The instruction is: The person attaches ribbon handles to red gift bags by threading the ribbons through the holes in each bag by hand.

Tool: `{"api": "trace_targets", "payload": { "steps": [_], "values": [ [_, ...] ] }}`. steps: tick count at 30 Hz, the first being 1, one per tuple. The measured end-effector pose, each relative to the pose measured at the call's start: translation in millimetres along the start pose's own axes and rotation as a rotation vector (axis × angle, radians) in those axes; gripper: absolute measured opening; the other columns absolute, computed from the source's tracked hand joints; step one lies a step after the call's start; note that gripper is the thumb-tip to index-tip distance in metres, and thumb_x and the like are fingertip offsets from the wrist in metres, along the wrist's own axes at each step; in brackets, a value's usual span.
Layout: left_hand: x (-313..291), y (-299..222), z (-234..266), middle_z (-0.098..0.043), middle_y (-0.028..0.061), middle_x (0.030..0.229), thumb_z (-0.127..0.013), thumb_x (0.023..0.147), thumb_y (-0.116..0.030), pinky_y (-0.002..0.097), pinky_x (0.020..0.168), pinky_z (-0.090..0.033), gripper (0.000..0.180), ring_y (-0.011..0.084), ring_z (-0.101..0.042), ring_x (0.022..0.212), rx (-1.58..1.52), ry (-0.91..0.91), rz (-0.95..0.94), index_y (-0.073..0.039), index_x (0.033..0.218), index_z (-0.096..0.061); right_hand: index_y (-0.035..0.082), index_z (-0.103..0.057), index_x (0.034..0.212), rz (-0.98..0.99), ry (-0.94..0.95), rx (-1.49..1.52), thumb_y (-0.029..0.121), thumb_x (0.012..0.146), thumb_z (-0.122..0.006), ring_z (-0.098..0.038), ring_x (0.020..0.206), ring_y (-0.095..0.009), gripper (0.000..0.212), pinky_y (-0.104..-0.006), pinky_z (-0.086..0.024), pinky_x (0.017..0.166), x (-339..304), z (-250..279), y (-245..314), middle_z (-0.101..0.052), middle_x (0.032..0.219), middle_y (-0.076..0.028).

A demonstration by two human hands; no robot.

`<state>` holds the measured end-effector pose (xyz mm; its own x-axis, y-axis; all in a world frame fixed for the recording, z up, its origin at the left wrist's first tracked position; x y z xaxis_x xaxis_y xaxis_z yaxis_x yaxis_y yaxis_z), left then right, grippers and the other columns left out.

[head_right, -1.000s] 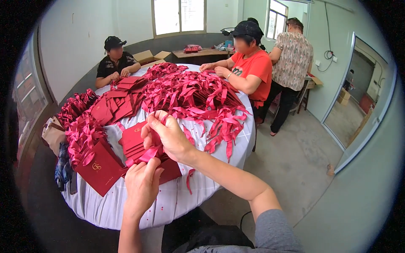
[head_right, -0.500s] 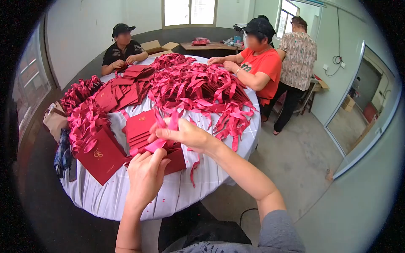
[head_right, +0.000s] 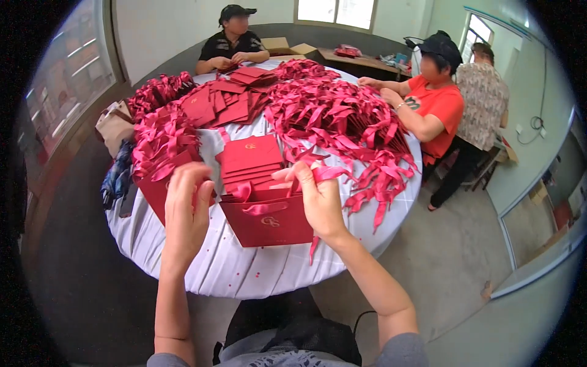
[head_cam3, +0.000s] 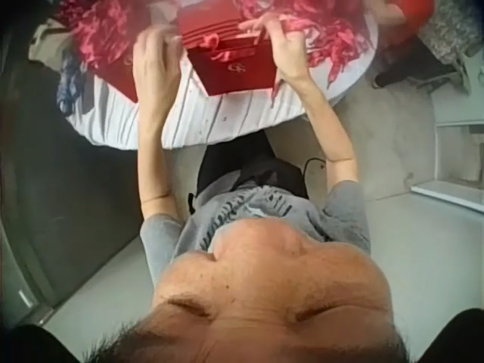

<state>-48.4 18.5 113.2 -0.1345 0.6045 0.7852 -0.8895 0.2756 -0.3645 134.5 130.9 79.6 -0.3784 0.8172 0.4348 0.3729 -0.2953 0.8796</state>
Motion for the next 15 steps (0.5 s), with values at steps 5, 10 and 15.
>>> {"api": "trace_targets", "payload": {
  "steps": [5,10,15],
  "values": [
    [-15.6,9.0,0.6,-0.056,0.0218,0.065,-0.035,0.099,-0.044,0.0451,0.064,-0.045,0.062,0.0328,-0.058,0.063,0.104,0.515,0.390,0.005,0.069,-0.060,-0.002,-0.053,0.077,-0.023,-0.010,-0.160,0.029,0.100,-0.042,-0.065,0.071,-0.015,0.040,-0.0270,-0.052,0.064,0.6,-4.8,6.0,-0.067,0.084,-0.014],
    [-16.7,23.8,-12.6,-0.064,0.0241,0.098,-0.032,0.096,-0.056,0.0349,0.080,-0.046,0.076,0.0224,-0.060,0.084,-0.605,0.587,0.710,0.014,0.105,-0.060,-0.002,-0.055,0.076,0.100,-0.003,-0.397,0.024,0.100,-0.043,-0.054,0.063,-0.009,0.037,-0.0242,-0.045,0.060,3.8,-7.8,-1.0,-0.067,0.080,-0.009],
    [-3.9,11.4,-28.5,-0.062,0.0125,0.112,-0.056,0.093,-0.019,0.0300,0.093,-0.045,0.038,0.0162,-0.059,0.103,-1.142,0.602,0.679,-0.001,0.126,-0.049,-0.004,-0.057,0.082,0.190,-0.004,-0.553,0.020,0.099,-0.046,-0.062,0.070,-0.019,0.031,-0.0299,-0.048,0.065,1.6,-11.3,-9.5,-0.067,0.079,-0.012]
  ]
}}
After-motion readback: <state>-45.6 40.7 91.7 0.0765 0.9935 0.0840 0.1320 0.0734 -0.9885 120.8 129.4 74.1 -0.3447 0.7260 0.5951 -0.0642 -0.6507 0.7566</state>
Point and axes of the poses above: each hand's wrist, its own x-axis towards the middle knuckle, its own z-axis out of the back of the hand, y = z × x, the point moved 2 cm from there along x, towards the middle knuckle
